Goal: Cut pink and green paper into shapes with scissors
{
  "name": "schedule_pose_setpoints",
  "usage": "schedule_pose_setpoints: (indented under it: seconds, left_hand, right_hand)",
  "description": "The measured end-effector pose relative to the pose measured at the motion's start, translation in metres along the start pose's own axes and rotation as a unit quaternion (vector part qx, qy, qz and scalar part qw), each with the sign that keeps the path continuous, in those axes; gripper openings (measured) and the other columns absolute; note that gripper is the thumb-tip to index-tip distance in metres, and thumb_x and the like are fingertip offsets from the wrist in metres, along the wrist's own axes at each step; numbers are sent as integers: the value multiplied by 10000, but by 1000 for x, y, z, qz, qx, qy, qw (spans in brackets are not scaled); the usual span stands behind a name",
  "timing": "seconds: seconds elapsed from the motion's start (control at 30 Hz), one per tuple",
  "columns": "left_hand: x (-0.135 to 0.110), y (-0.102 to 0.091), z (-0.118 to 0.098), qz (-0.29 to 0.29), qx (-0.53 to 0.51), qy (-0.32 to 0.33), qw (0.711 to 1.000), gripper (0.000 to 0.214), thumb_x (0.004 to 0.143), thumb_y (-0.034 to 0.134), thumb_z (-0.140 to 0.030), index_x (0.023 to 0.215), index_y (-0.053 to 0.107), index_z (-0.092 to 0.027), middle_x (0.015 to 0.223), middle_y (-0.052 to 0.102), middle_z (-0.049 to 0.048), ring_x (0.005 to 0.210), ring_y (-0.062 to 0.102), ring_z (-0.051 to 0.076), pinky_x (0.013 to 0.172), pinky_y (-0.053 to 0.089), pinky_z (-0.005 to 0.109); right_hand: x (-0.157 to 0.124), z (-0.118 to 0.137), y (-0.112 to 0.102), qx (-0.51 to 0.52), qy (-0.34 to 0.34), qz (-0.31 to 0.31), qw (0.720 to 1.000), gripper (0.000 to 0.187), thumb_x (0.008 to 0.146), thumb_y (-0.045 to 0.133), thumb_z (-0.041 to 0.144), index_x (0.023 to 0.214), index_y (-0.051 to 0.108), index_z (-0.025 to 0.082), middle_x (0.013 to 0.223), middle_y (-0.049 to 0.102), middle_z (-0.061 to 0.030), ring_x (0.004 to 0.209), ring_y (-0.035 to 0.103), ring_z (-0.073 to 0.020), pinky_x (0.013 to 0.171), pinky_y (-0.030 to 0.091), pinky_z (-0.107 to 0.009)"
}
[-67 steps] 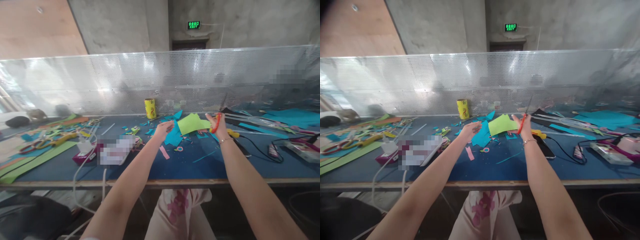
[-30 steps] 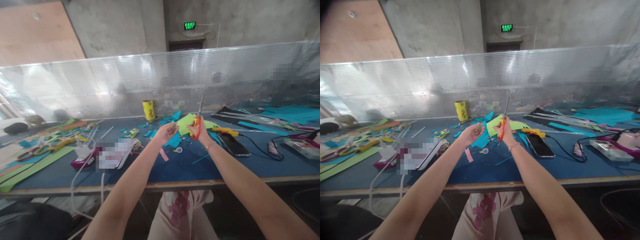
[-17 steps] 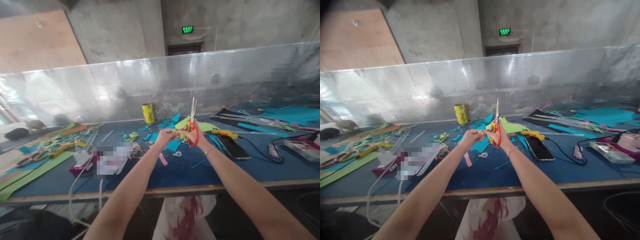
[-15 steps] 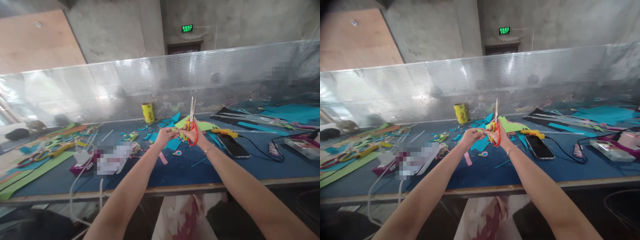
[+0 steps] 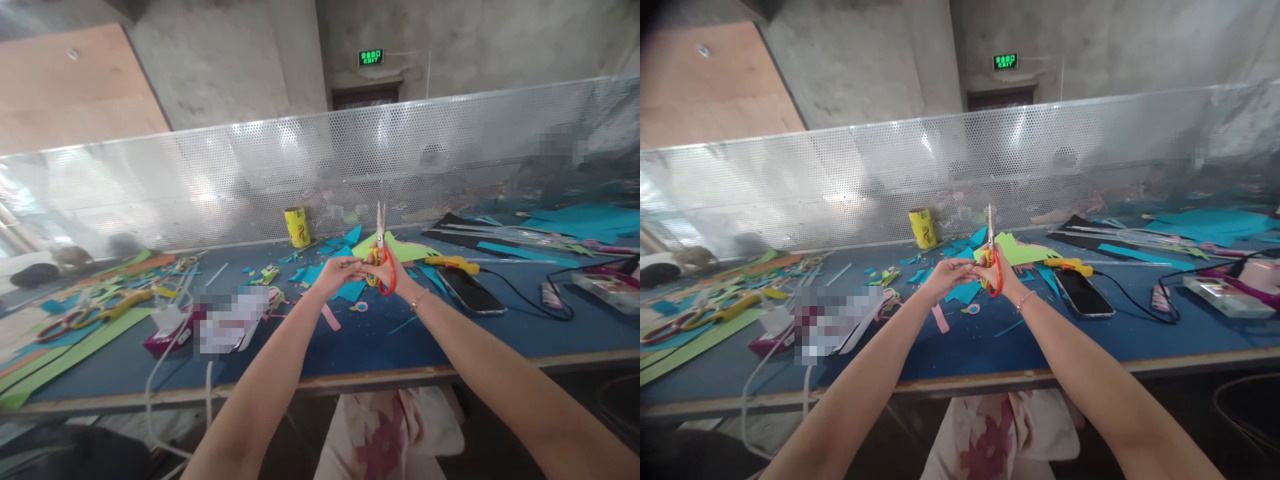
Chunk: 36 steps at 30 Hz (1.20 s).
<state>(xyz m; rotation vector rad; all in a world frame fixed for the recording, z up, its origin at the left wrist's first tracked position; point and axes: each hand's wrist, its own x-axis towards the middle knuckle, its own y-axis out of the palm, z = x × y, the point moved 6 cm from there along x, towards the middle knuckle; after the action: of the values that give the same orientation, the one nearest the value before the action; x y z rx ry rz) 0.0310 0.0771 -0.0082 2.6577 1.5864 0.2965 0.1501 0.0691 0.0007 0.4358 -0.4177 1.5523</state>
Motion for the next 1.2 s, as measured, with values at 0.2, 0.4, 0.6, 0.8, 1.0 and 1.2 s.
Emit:
schedule_pose_setpoints:
  seconds: [0.2, 0.4, 0.6, 0.8, 1.0, 1.2]
  left_hand:
    - [-2, 1, 8, 28, -15, -42, 999, 306, 658, 669, -276, 920, 615, -129, 705, 676, 67, 649, 642, 139, 647, 506, 254]
    - [5, -22, 2, -88, 23, 27, 996, 304, 494, 762, -256, 743, 645, -127, 609, 639, 21, 587, 599, 118, 635, 492, 270]
    - [9, -33, -2, -154, 58, 53, 985, 297, 485, 739, -385, 618, 643, -137, 553, 612, 14, 527, 551, 109, 594, 470, 277]
    - [6, -20, 5, -112, 61, -11, 992, 371, 560, 663, -495, 616, 627, -130, 540, 611, 50, 515, 554, 123, 556, 455, 274]
    - [4, -7, 8, -82, 0, -5, 997, 285, 558, 708, -378, 633, 608, -122, 584, 609, 39, 555, 558, 103, 605, 435, 263]
    - [4, -12, 8, -102, -24, 4, 995, 247, 536, 725, -305, 659, 627, -114, 602, 606, 42, 575, 546, 104, 628, 417, 275]
  right_hand:
    - [4, -7, -9, -46, 8, -47, 998, 465, 521, 654, 229, 870, 347, 247, 661, 424, 81, 567, 484, -89, 541, 447, -241]
    - [8, -10, -24, -99, -5, -99, 990, 446, 560, 631, 268, 895, 340, 227, 660, 434, 64, 562, 501, -108, 530, 443, -257]
    - [10, -12, -29, -115, -6, -104, 988, 452, 563, 635, 260, 900, 336, 228, 658, 443, 60, 564, 507, -110, 525, 436, -249]
    - [6, -4, -20, -119, -29, -71, 990, 442, 588, 624, 281, 916, 333, 226, 668, 444, 60, 575, 517, -106, 564, 447, -260]
    - [-2, 9, -3, -172, -82, -11, 982, 387, 629, 601, 278, 921, 352, 228, 665, 458, 50, 633, 536, -128, 631, 461, -289]
    - [-1, 7, -6, -223, -106, -20, 969, 367, 647, 566, 237, 952, 362, 210, 665, 472, 40, 621, 535, -128, 625, 461, -288]
